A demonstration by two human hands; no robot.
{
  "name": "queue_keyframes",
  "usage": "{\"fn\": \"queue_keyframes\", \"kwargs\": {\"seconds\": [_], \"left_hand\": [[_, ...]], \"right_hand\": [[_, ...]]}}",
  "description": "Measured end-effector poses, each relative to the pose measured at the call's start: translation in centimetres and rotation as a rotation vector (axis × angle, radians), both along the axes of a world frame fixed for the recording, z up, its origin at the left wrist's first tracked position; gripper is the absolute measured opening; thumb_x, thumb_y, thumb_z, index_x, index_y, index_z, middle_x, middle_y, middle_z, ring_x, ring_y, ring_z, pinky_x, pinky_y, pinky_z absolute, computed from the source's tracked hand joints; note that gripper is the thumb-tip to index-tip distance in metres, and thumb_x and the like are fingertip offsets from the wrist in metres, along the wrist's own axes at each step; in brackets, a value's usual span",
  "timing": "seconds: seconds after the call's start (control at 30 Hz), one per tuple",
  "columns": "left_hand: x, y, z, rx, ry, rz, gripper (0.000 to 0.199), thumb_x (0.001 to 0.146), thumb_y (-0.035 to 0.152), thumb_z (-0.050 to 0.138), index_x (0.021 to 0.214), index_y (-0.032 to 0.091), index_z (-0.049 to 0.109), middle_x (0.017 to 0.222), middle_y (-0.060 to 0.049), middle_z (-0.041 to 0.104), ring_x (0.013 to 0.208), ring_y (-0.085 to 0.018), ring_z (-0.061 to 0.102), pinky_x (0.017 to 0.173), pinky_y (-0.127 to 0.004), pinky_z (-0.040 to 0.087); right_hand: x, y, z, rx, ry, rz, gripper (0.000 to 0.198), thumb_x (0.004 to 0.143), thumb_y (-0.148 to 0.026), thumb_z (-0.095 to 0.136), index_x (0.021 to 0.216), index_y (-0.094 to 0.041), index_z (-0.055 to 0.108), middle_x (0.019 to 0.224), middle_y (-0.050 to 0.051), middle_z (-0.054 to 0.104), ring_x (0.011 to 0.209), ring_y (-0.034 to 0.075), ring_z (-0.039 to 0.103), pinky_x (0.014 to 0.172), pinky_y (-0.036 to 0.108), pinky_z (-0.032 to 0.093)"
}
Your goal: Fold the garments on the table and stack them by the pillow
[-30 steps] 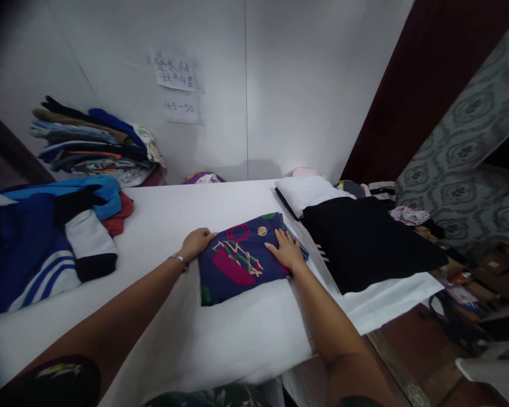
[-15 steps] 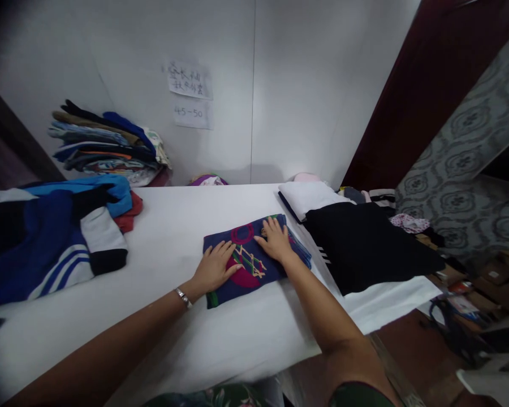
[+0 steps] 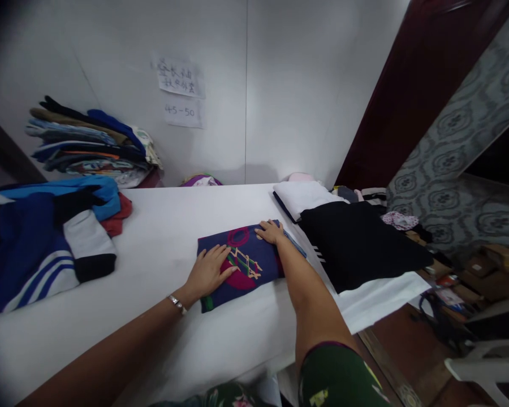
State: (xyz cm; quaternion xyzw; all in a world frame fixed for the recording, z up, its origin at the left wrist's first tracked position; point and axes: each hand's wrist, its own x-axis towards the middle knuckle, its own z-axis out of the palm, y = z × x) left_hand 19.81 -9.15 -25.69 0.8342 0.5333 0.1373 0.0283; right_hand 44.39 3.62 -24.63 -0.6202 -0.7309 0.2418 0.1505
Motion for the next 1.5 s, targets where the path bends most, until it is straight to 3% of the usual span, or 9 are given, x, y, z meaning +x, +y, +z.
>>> {"fn": "queue_keyframes", "kwargs": {"seconds": [0.17, 0.37, 0.57, 0.67, 0.77, 0.93, 1.17, 1.3, 1.5], "left_hand": [[-0.1, 0.0, 0.0, -0.007, -0.015, -0.007, 0.065, 0.088, 0.062, 0.035, 0.14, 0.023, 0.044, 0.143, -0.011, 0.049, 0.136, -0.032, 0.037, 0.11, -0.056, 0.025], [0.0, 0.3, -0.1, 0.001, -0.03, -0.007, 0.065, 0.088, 0.062, 0.036, 0.14, 0.023, 0.044, 0.143, -0.012, 0.049, 0.135, -0.032, 0.037, 0.11, -0.056, 0.024], [-0.1, 0.4, 1.0, -0.117, -0.045, -0.021, 0.073, 0.086, 0.066, 0.037, 0.143, 0.021, 0.039, 0.15, -0.011, 0.04, 0.141, -0.033, 0.028, 0.111, -0.059, 0.021], [-0.2, -1.2, 1.4, -0.096, -0.04, -0.073, 0.078, 0.084, 0.068, 0.038, 0.146, 0.022, 0.033, 0.154, -0.011, 0.033, 0.143, -0.032, 0.021, 0.113, -0.061, 0.013], [-0.4, -3.1, 1.1, -0.054, 0.002, -0.18, 0.08, 0.079, 0.066, 0.049, 0.145, 0.024, 0.034, 0.155, -0.01, 0.03, 0.144, -0.033, 0.02, 0.114, -0.061, 0.01], [-0.5, -4.0, 0.8, -0.052, 0.094, -0.195, 0.073, 0.075, 0.035, 0.056, 0.144, 0.022, 0.037, 0.155, -0.01, 0.03, 0.144, -0.032, 0.019, 0.114, -0.061, 0.01], [-0.5, -3.9, 0.9, -0.046, 0.152, -0.221, 0.076, 0.071, 0.022, 0.049, 0.146, 0.017, 0.034, 0.155, -0.01, 0.029, 0.145, -0.031, 0.016, 0.113, -0.061, 0.01], [-0.7, -4.0, 0.3, -0.015, 0.16, -0.223, 0.075, 0.073, 0.021, 0.047, 0.146, 0.017, 0.034, 0.155, -0.01, 0.029, 0.146, -0.03, 0.015, 0.114, -0.061, 0.008], [-0.9, -4.0, -0.8, 0.078, 0.152, -0.231, 0.071, 0.075, 0.021, 0.047, 0.145, 0.017, 0.036, 0.154, -0.01, 0.031, 0.145, -0.03, 0.015, 0.114, -0.06, 0.007]], "right_hand": [[3.3, -1.6, 2.4, 0.052, 0.296, -0.09, 0.046, 0.096, -0.046, 0.035, 0.124, -0.021, 0.061, 0.134, 0.005, 0.058, 0.13, 0.021, 0.047, 0.113, 0.041, 0.03], [9.0, -10.3, 2.1, 0.057, 0.503, -0.132, 0.042, 0.081, -0.027, 0.058, 0.122, -0.021, 0.063, 0.125, 0.006, 0.064, 0.121, 0.024, 0.056, 0.108, 0.042, 0.038], [10.1, -16.8, 0.2, 0.167, 0.132, 0.037, 0.068, 0.068, -0.013, 0.062, 0.135, -0.021, 0.053, 0.149, 0.008, 0.039, 0.141, 0.028, 0.03, 0.117, 0.047, 0.022], [10.0, -16.6, -0.1, 0.208, 0.009, 0.067, 0.069, 0.07, -0.013, 0.062, 0.137, -0.02, 0.05, 0.153, 0.009, 0.033, 0.143, 0.029, 0.023, 0.117, 0.047, 0.02], [10.0, -15.4, 0.3, 0.206, -0.017, 0.098, 0.057, 0.074, -0.007, 0.054, 0.129, -0.02, 0.059, 0.147, 0.007, 0.042, 0.141, 0.028, 0.03, 0.117, 0.044, 0.023], [10.0, -13.8, 1.1, 0.293, 0.044, 0.0, 0.054, 0.077, -0.007, 0.049, 0.127, -0.025, 0.061, 0.139, 0.001, 0.053, 0.136, 0.022, 0.04, 0.117, 0.042, 0.025], [10.2, -13.1, -2.9, 0.356, -0.076, 0.054, 0.056, 0.077, -0.001, 0.041, 0.129, -0.013, 0.058, 0.141, 0.01, 0.05, 0.133, 0.024, 0.044, 0.113, 0.041, 0.032], [10.7, -13.7, -3.6, 0.36, -0.172, 0.073, 0.067, 0.074, 0.003, 0.038, 0.138, -0.013, 0.049, 0.148, 0.011, 0.041, 0.139, 0.023, 0.035, 0.114, 0.043, 0.031], [7.8, -16.3, -2.0, 0.326, -0.421, -0.072, 0.075, 0.073, -0.001, 0.041, 0.146, -0.012, 0.034, 0.155, 0.012, 0.026, 0.145, 0.03, 0.017, 0.115, 0.054, 0.018]]}}
